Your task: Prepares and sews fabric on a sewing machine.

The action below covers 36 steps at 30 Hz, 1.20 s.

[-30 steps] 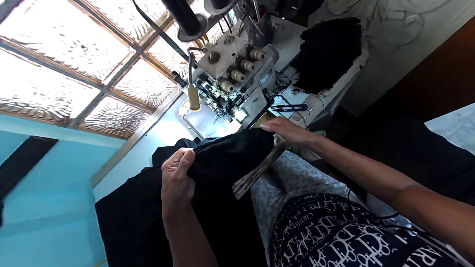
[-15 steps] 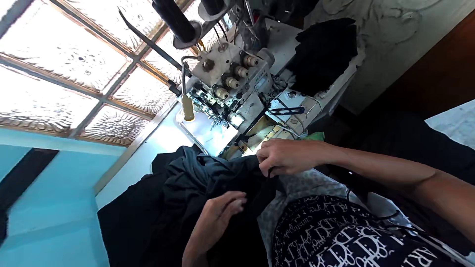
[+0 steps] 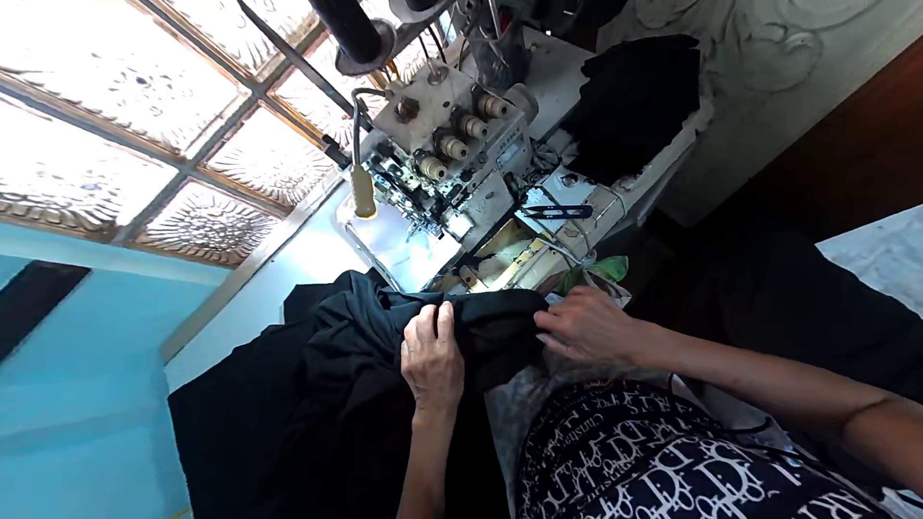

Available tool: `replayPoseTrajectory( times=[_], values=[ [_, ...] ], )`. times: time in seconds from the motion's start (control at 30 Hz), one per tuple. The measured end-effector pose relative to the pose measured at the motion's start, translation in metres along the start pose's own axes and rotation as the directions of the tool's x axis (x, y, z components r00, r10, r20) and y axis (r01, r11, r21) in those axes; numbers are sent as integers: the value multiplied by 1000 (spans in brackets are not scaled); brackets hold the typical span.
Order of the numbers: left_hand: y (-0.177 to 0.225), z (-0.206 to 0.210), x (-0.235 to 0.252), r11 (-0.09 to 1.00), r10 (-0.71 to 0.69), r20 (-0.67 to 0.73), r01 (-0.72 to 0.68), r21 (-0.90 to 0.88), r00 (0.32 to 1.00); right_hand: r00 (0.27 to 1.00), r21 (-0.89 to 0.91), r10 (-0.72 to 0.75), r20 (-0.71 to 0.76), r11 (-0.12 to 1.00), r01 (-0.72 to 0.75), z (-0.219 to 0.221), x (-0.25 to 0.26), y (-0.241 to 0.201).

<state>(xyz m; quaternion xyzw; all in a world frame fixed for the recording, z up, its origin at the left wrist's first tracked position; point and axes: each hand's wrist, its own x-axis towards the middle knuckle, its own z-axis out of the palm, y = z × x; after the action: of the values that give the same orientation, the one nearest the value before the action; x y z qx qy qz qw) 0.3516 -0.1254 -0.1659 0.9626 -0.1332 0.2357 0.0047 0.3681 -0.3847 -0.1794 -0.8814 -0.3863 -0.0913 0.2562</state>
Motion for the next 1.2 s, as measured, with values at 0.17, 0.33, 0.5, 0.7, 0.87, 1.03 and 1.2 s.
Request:
replayPoseTrajectory(
  times=[0.17, 0.33, 0.5, 0.7, 0.87, 1.03, 1.2],
  values=[
    [-16, -34, 2, 987, -140, -127, 128, -96, 982, 966, -82, 111, -235, 988, -133, 13, 20, 24],
    [-25, -72, 9, 795, -354, -90, 249, -554, 931, 917, -70, 128, -377, 984, -166, -1, 55, 20],
    [-46, -89, 11, 372, -393, -18, 141, -918, 919, 900, 402, 252, -357, 911, -95, -25, 88, 27],
    [-22, -80, 28, -1, -804, 174, 292, -957, 568, 836, 982, 527, 154, 14, -190, -17, 109, 3],
    [-33, -56, 19, 3, -911, 142, 351, -936, 387, 773, 966, 634, 7, 195, -169, 12, 117, -5],
    [-45, -57, 10, 40, -951, 53, 291, -956, 306, 795, 797, 556, -244, 582, -162, 22, 137, -3],
    [-42, -61, 7, 62, -954, 19, 256, -965, 299, 785, 607, 475, -398, 778, -162, 28, 142, -1]
  ],
)
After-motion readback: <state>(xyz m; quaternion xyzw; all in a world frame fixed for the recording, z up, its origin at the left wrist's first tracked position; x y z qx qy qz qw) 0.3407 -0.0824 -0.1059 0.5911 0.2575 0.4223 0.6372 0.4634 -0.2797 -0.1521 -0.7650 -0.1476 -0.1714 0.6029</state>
